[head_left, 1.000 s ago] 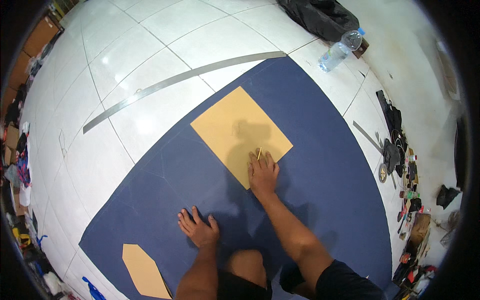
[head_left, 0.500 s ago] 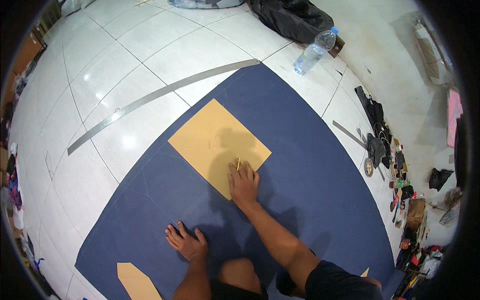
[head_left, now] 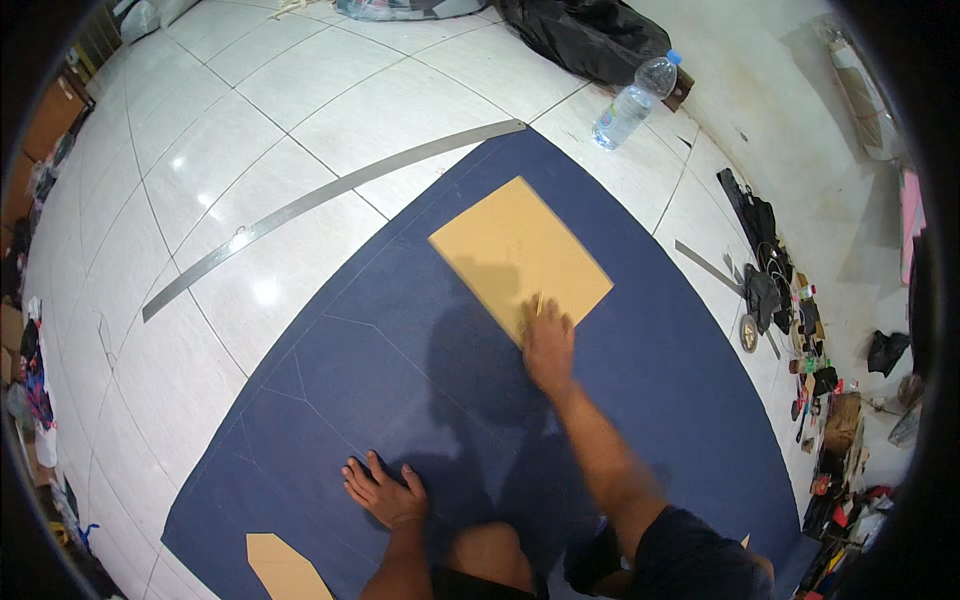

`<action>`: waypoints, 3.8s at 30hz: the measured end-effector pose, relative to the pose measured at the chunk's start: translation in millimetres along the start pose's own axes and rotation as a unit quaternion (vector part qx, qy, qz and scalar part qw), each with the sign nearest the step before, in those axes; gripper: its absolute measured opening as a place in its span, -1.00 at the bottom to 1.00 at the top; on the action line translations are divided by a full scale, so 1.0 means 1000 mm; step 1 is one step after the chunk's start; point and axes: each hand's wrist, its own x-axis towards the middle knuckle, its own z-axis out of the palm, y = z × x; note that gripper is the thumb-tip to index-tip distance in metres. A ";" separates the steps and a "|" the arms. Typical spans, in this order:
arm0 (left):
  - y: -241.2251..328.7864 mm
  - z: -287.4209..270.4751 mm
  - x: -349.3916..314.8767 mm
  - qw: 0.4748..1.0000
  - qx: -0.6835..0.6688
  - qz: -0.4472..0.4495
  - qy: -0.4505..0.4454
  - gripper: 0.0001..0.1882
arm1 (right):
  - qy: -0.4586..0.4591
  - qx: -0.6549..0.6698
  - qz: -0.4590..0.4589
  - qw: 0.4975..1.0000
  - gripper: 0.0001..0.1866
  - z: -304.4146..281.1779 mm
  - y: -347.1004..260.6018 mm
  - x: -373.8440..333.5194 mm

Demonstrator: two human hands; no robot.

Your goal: The person traces several templates onto a large piece of blue fabric using a marker while sitting on the floor.

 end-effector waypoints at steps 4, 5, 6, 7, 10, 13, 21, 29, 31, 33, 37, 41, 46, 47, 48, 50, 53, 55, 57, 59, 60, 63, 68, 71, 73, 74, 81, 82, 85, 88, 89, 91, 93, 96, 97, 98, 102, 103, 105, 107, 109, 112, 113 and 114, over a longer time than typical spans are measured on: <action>0.003 0.005 -0.001 1.000 -0.006 0.011 0.004 -0.26 | -0.005 0.045 0.002 0.999 -0.53 -0.003 0.061 0.067; 0.001 0.007 -0.001 1.000 -0.006 0.015 0.009 -0.26 | -0.014 0.053 -0.005 0.998 -0.53 -0.004 0.067 0.079; 0.000 0.007 -0.001 1.000 -0.005 0.018 0.013 -0.26 | -0.037 0.054 0.001 0.998 -0.54 -0.006 0.068 0.090; 0.000 0.007 -0.002 1.000 -0.004 0.022 0.017 -0.26 | -0.059 0.054 0.008 0.997 -0.54 -0.007 0.068 0.099; 0.000 0.003 -0.002 1.000 0.006 0.021 0.020 -0.26 | -0.071 0.057 -0.003 0.996 -0.54 -0.010 0.065 0.104; 0.002 0.002 0.000 1.000 0.015 0.016 0.014 -0.26 | -0.049 0.059 -0.019 0.997 -0.54 -0.008 0.068 0.104; 0.003 0.002 -0.001 0.999 0.032 0.006 0.001 -0.27 | -0.044 0.058 -0.014 0.997 -0.54 -0.003 0.069 0.102; 0.002 -0.003 0.001 1.000 0.013 0.000 -0.022 -0.28 | -0.039 0.038 -0.006 0.999 -0.54 0.001 0.065 0.103; 0.001 0.000 0.000 0.999 0.022 -0.006 -0.025 -0.28 | -0.044 0.036 -0.012 0.998 -0.54 0.002 0.067 0.102; -0.002 0.003 -0.001 1.000 0.026 -0.003 -0.014 -0.27 | -0.050 0.036 -0.017 0.998 -0.54 0.002 0.065 0.103; -0.002 0.005 -0.003 1.000 0.021 -0.001 -0.009 -0.26 | -0.073 0.039 -0.017 0.996 -0.54 -0.001 0.069 0.108; -0.001 0.008 -0.003 0.999 0.023 -0.014 -0.020 -0.25 | -0.079 0.046 -0.017 0.996 -0.54 -0.003 0.069 0.113; 0.000 0.008 -0.004 1.000 0.023 0.000 -0.009 -0.25 | -0.063 0.044 -0.025 0.997 -0.54 -0.002 0.073 0.113; 0.000 0.007 -0.003 1.000 0.022 -0.001 -0.015 -0.24 | -0.054 0.045 -0.027 0.997 -0.55 -0.002 0.072 0.113; 0.001 0.005 -0.002 1.000 0.017 -0.006 -0.021 -0.25 | -0.053 0.046 -0.023 0.997 -0.55 -0.002 0.071 0.113; 0.004 -0.001 -0.002 0.999 0.010 -0.020 -0.035 -0.26 | -0.056 0.051 -0.018 0.997 -0.55 -0.002 0.068 0.112; 0.007 -0.005 0.000 1.000 0.002 -0.012 -0.019 -0.27 | -0.052 0.050 -0.019 0.997 -0.54 -0.007 0.059 0.111; 0.004 -0.001 -0.001 1.000 0.006 -0.003 -0.010 -0.28 | -0.050 0.036 -0.058 0.996 -0.53 -0.009 0.040 0.093; 0.000 -0.001 -0.002 1.000 0.012 -0.004 -0.010 -0.29 | -0.058 0.033 -0.093 0.993 -0.53 -0.005 0.012 0.061; 0.003 0.000 0.000 1.000 0.007 -0.007 -0.015 -0.29 | -0.069 0.028 -0.118 0.990 -0.53 -0.003 -0.018 0.023; 0.002 0.000 0.000 1.000 0.001 -0.008 -0.012 -0.29 | -0.059 0.033 -0.136 0.988 -0.52 -0.004 -0.036 0.006; 0.000 0.001 -0.002 1.000 -0.011 -0.009 -0.011 -0.29 | -0.033 0.061 -0.154 0.986 -0.50 -0.011 -0.079 -0.027; 0.009 -0.009 0.003 0.999 -0.011 -0.032 -0.028 -0.28 | -0.051 0.151 -0.025 0.987 -0.35 -0.028 -0.119 -0.006; 0.005 0.001 0.000 0.999 -0.018 -0.024 -0.010 -0.28 | -0.079 0.129 -0.042 0.988 -0.28 -0.024 -0.143 0.019; 0.006 -0.001 0.001 0.999 -0.029 -0.018 -0.014 -0.29 | -0.043 0.063 -0.045 0.996 -0.22 -0.003 -0.129 0.031; 0.006 -0.002 0.002 0.999 -0.033 -0.017 -0.017 -0.29 | -0.029 0.030 -0.048 0.998 -0.18 0.005 -0.120 0.037; 0.007 -0.005 0.001 0.998 -0.029 -0.016 -0.048 -0.26 | -0.161 0.096 -0.254 0.949 -0.23 -0.032 -0.018 0.115; 0.007 -0.006 0.001 0.998 -0.029 -0.024 -0.056 -0.26 | -0.166 0.080 -0.265 0.946 -0.25 -0.036 -0.012 0.122; 0.003 -0.004 -0.001 0.998 -0.020 -0.027 -0.049 -0.27 | -0.163 0.061 -0.253 0.952 -0.31 -0.048 -0.012 0.130; 0.003 0.000 -0.001 0.999 -0.011 -0.030 -0.044 -0.26 | -0.140 0.177 -0.132 0.965 -0.31 -0.039 -0.044 0.114; 0.002 0.001 -0.001 0.998 -0.007 -0.032 -0.045 -0.26 | -0.128 0.152 -0.104 0.974 -0.28 -0.032 -0.064 0.101; -0.001 0.005 -0.002 0.999 -0.010 -0.015 -0.035 -0.27 | -0.101 0.101 -0.046 0.989 -0.21 -0.022 -0.097 0.076; 0.001 0.002 -0.001 0.999 -0.015 -0.008 -0.029 -0.28 | -0.056 0.062 -0.068 0.994 -0.10 -0.008 -0.103 0.065; 0.003 -0.002 0.000 0.999 -0.022 -0.011 -0.028 -0.28 | -0.103 0.067 -0.117 0.985 -0.03 -0.003 -0.087 0.066; 0.004 -0.003 0.000 0.999 -0.022 -0.014 -0.028 -0.28 | -0.139 0.077 -0.137 0.978 -0.02 -0.006 -0.077 0.068; 0.004 -0.004 -0.001 0.999 -0.021 -0.017 -0.029 -0.28 | -0.152 0.077 -0.149 0.974 -0.03 -0.011 -0.070 0.068; 0.007 -0.007 0.001 0.999 -0.032 -0.020 -0.027 -0.27 | -0.161 0.084 -0.183 0.966 -0.05 -0.019 -0.059 0.054; 0.007 -0.008 0.001 0.999 -0.027 -0.026 -0.037 -0.27 | -0.154 0.090 -0.189 0.966 -0.06 -0.018 -0.059 0.051; 0.006 -0.008 0.001 0.998 -0.024 -0.029 -0.046 -0.27 | -0.131 0.094 -0.188 0.969 -0.06 -0.010 -0.068 0.042; 0.005 -0.007 0.001 0.998 -0.026 -0.026 -0.046 -0.27 | -0.119 0.102 -0.185 0.970 -0.07 -0.006 -0.075 0.037; 0.006 -0.006 0.001 0.998 -0.022 -0.026 -0.048 -0.28 | -0.119 0.114 -0.184 0.969 -0.07 -0.005 -0.079 0.034; 0.004 -0.001 0.001 0.999 -0.029 -0.021 -0.026 -0.28 | -0.123 0.113 -0.181 0.969 -0.07 -0.006 -0.083 0.036; 0.002 0.001 -0.001 0.999 -0.032 -0.017 -0.016 -0.28 | -0.127 0.112 -0.178 0.969 -0.07 -0.007 -0.084 0.036; 0.000 0.001 -0.002 0.999 -0.026 -0.019 -0.018 -0.28 | -0.131 0.111 -0.176 0.969 -0.06 -0.008 -0.086 0.035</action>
